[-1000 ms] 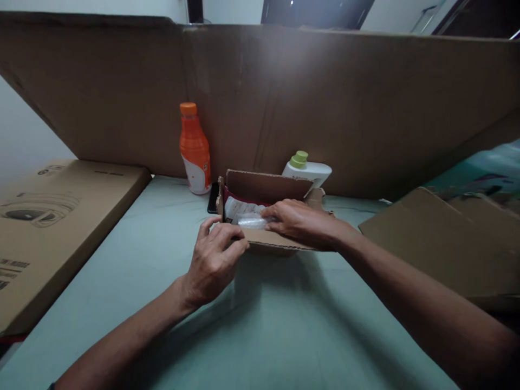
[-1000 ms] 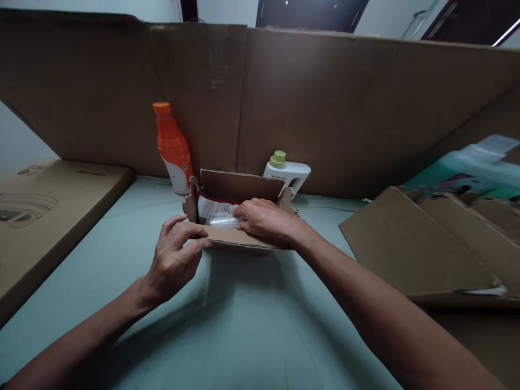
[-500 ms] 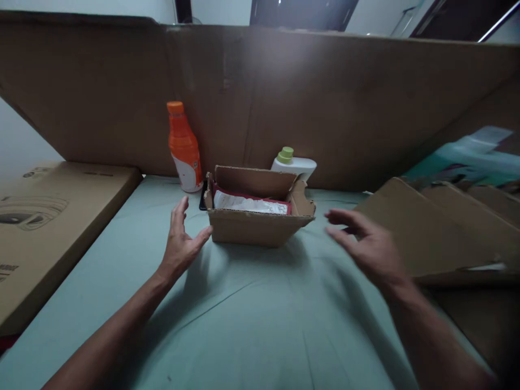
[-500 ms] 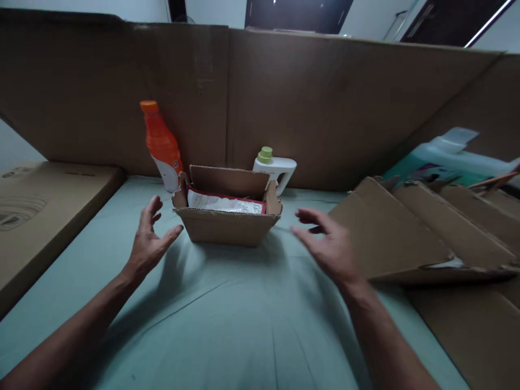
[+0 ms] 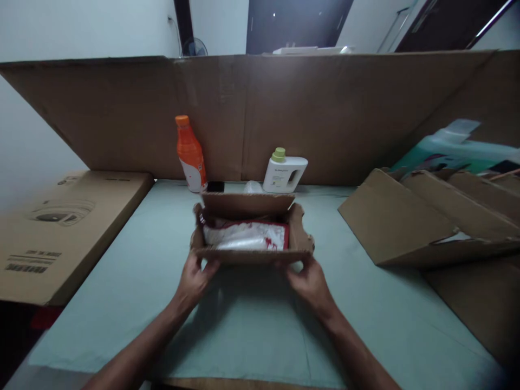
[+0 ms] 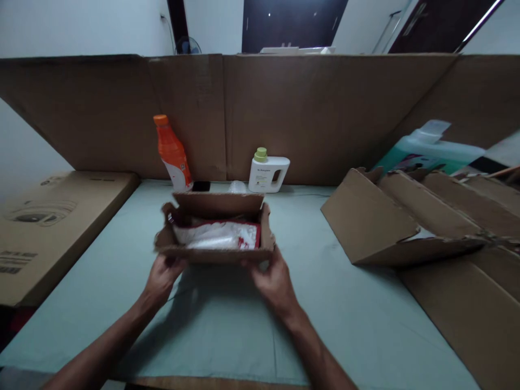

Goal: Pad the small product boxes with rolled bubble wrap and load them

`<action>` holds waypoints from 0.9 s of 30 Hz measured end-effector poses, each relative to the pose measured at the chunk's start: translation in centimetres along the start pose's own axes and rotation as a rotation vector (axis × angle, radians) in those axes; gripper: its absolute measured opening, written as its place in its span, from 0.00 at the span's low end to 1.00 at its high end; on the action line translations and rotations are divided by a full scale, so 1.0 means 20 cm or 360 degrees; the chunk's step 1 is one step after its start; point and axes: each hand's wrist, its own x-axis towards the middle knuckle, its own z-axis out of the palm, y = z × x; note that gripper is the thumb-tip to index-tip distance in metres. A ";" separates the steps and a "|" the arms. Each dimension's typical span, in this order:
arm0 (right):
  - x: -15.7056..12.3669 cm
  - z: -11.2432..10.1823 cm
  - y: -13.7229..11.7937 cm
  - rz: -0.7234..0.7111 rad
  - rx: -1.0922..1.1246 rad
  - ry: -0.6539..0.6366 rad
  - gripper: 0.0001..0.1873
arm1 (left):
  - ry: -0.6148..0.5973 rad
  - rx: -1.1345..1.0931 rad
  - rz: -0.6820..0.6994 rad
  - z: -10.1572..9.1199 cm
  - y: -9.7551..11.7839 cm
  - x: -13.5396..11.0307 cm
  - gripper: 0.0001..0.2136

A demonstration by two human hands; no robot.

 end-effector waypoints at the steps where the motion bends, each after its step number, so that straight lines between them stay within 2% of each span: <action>1: -0.07 0.04 -0.05 -0.0052 0.0026 -0.0032 0.36 | 0.0073 0.0014 -0.0048 -0.09 0.02 -0.09 0.38; 3: -0.12 0.14 -0.16 -0.0158 0.0067 -0.0168 0.37 | 0.0337 0.0081 -0.0069 -0.24 0.09 -0.19 0.36; 4: -0.11 0.18 -0.21 -0.0192 0.0081 -0.0230 0.38 | 0.0398 0.0146 -0.0048 -0.29 0.13 -0.20 0.35; 6: -0.05 0.20 -0.27 -0.0181 0.0094 -0.0292 0.38 | 0.0390 0.0202 0.0027 -0.29 0.21 -0.15 0.35; 8: 0.01 0.14 -0.27 -0.0073 0.0074 -0.0244 0.35 | 0.0306 0.0052 0.0126 -0.20 0.25 -0.08 0.38; 10: 0.01 0.02 -0.23 0.0027 0.0011 -0.0102 0.32 | 0.0103 -0.0086 0.0163 -0.07 0.25 -0.04 0.40; 12: -0.06 -0.09 -0.18 0.0055 -0.0085 0.0063 0.32 | -0.0095 -0.0166 0.0159 0.04 0.23 -0.06 0.40; 14: -0.16 -0.15 -0.13 0.0049 -0.0155 0.0104 0.33 | -0.0174 -0.0191 0.0101 0.08 0.19 -0.12 0.39; 17: -0.28 -0.09 -0.08 0.0019 -0.0137 -0.0011 0.32 | -0.0101 -0.0141 -0.0054 0.01 0.13 -0.22 0.39; 20: -0.31 0.01 -0.05 -0.0036 -0.0061 -0.0028 0.34 | -0.0008 0.0019 -0.0154 -0.11 0.09 -0.26 0.38; 22: -0.32 0.04 -0.04 -0.0056 -0.0026 -0.0035 0.35 | 0.0016 0.0189 -0.0192 -0.17 0.08 -0.28 0.35; 25: -0.34 0.02 -0.05 -0.0086 -0.0008 -0.0087 0.36 | -0.0029 0.0423 -0.0300 -0.21 0.07 -0.31 0.30; 27: -0.36 -0.01 -0.06 -0.0114 -0.0015 -0.0111 0.39 | -0.0062 0.0473 -0.0343 -0.19 0.05 -0.33 0.29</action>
